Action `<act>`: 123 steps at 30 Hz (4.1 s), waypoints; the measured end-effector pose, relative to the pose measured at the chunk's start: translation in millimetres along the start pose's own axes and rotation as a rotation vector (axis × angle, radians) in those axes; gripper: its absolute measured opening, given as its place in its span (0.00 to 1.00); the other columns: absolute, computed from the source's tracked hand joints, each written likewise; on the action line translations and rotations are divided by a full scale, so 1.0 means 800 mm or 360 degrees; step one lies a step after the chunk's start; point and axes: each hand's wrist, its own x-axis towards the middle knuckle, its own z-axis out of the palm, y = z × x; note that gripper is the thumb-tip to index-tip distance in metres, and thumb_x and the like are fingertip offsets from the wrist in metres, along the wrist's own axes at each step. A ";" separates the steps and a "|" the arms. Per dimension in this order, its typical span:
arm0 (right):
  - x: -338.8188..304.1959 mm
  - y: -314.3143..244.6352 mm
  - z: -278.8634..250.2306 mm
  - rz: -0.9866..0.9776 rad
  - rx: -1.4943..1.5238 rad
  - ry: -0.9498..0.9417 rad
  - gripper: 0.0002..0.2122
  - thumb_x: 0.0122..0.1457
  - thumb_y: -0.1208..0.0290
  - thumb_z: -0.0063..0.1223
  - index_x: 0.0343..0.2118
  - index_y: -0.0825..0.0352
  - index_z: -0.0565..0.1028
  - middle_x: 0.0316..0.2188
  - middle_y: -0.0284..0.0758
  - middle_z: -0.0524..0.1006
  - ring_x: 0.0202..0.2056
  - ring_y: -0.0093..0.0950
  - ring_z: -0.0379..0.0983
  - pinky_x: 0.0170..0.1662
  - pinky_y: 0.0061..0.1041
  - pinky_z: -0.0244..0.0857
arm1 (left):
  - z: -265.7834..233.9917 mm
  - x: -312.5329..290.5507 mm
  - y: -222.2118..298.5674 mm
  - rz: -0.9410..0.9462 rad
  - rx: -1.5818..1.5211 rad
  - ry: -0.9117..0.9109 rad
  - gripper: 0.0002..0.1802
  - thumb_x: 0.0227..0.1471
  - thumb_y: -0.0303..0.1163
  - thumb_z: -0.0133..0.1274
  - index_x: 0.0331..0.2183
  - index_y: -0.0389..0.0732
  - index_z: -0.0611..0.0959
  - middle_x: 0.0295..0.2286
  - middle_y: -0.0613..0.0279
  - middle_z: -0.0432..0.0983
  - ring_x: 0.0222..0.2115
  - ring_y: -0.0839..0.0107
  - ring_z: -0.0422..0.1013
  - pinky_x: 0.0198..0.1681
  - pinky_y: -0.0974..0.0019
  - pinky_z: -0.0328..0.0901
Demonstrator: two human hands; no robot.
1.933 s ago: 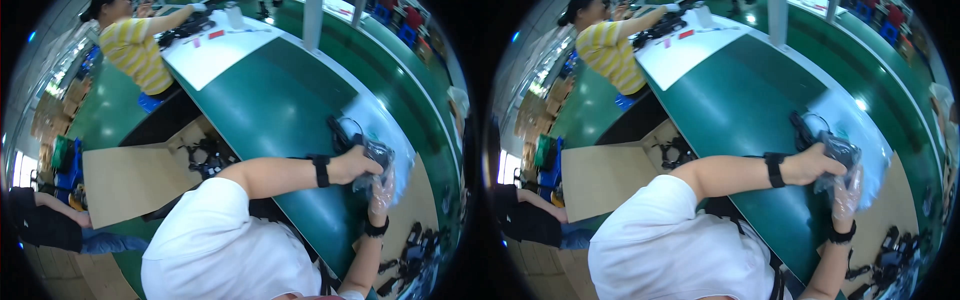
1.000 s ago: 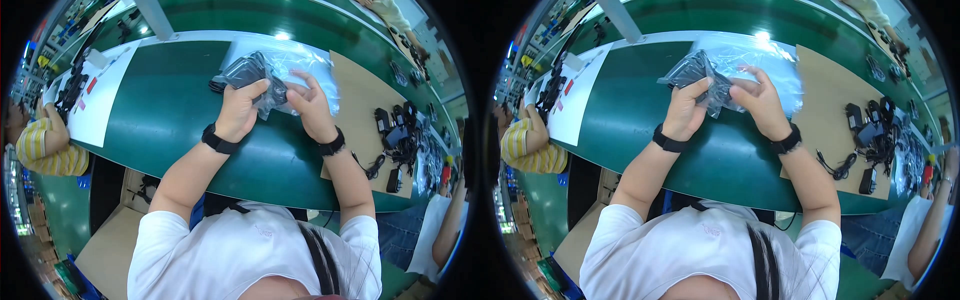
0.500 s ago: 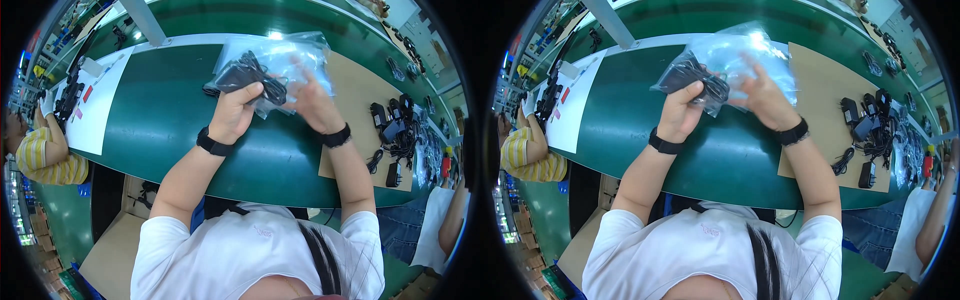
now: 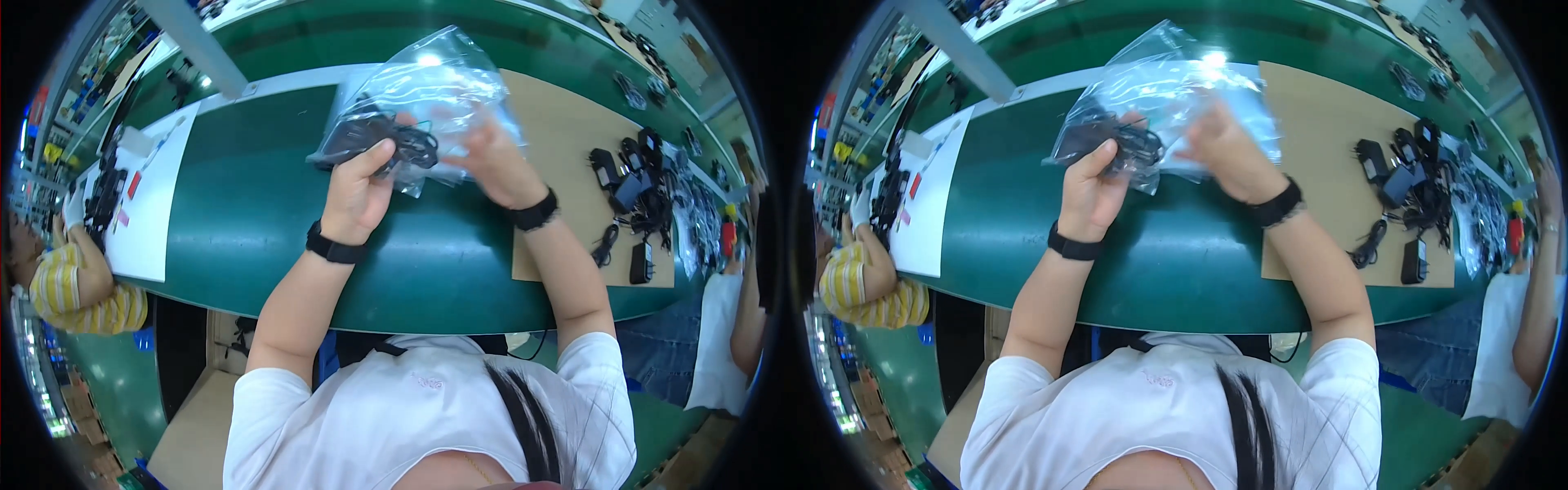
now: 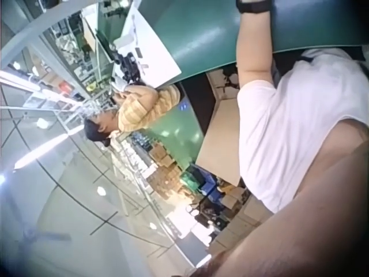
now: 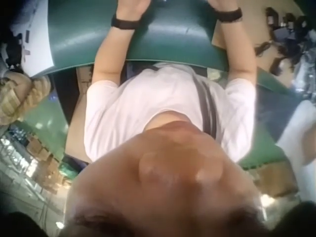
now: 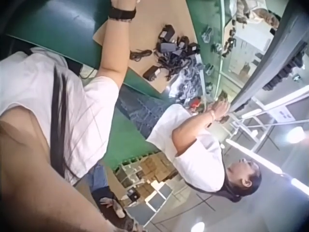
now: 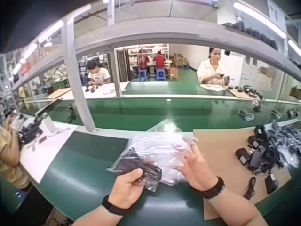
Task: The person packages power adapters by hand, picking up an adapter and its cable, winding the cable around the adapter, and placing the assembly into a plastic bag. This process is repeated for several adapters before the bagged items are set aside.
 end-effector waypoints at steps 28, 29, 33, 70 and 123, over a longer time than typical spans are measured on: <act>-0.012 0.010 0.041 0.0215 0.0197 0.0365 0.18 0.60 0.60 0.43 0.36 0.74 0.74 0.36 0.35 0.74 0.38 0.22 0.69 0.43 0.22 0.61 | -0.005 -0.012 -0.002 0.0293 0.0919 0.0195 0.06 0.46 0.27 0.55 0.24 0.34 0.78 0.29 0.65 0.72 0.33 0.77 0.65 0.37 0.74 0.59; -0.014 0.012 0.044 0.0071 0.0083 0.0421 0.17 0.60 0.60 0.43 0.35 0.74 0.74 0.35 0.34 0.74 0.37 0.22 0.69 0.43 0.22 0.61 | -0.004 -0.012 -0.003 0.0154 0.0777 0.0213 0.07 0.47 0.28 0.54 0.24 0.34 0.77 0.28 0.66 0.70 0.31 0.77 0.65 0.36 0.75 0.59; -0.022 0.017 0.046 -0.0201 -0.0467 0.0420 0.13 0.59 0.65 0.47 0.34 0.72 0.75 0.31 0.33 0.76 0.35 0.18 0.68 0.41 0.18 0.61 | 0.012 -0.008 -0.010 0.0274 0.1329 0.0494 0.13 0.50 0.35 0.52 0.24 0.33 0.77 0.27 0.65 0.71 0.29 0.80 0.64 0.32 0.75 0.59; 0.286 0.005 -0.219 -0.0516 -0.3606 0.0724 0.13 0.52 0.72 0.42 0.40 0.52 0.74 0.46 0.30 0.68 0.44 0.33 0.63 0.45 0.36 0.56 | -0.047 -0.017 0.066 0.1104 0.2422 0.0641 0.07 0.52 0.27 0.50 0.30 0.32 0.77 0.23 0.61 0.74 0.19 0.78 0.66 0.21 0.77 0.60; -0.012 -0.052 0.047 0.0231 0.0233 -0.0204 0.23 0.52 0.73 0.50 0.51 0.68 0.60 0.23 0.35 0.71 0.18 0.19 0.64 0.24 0.19 0.63 | 0.155 0.019 0.088 0.0860 0.0124 -0.0169 0.10 0.50 0.30 0.48 0.37 0.39 0.71 0.35 0.58 0.69 0.40 0.66 0.68 0.45 0.61 0.64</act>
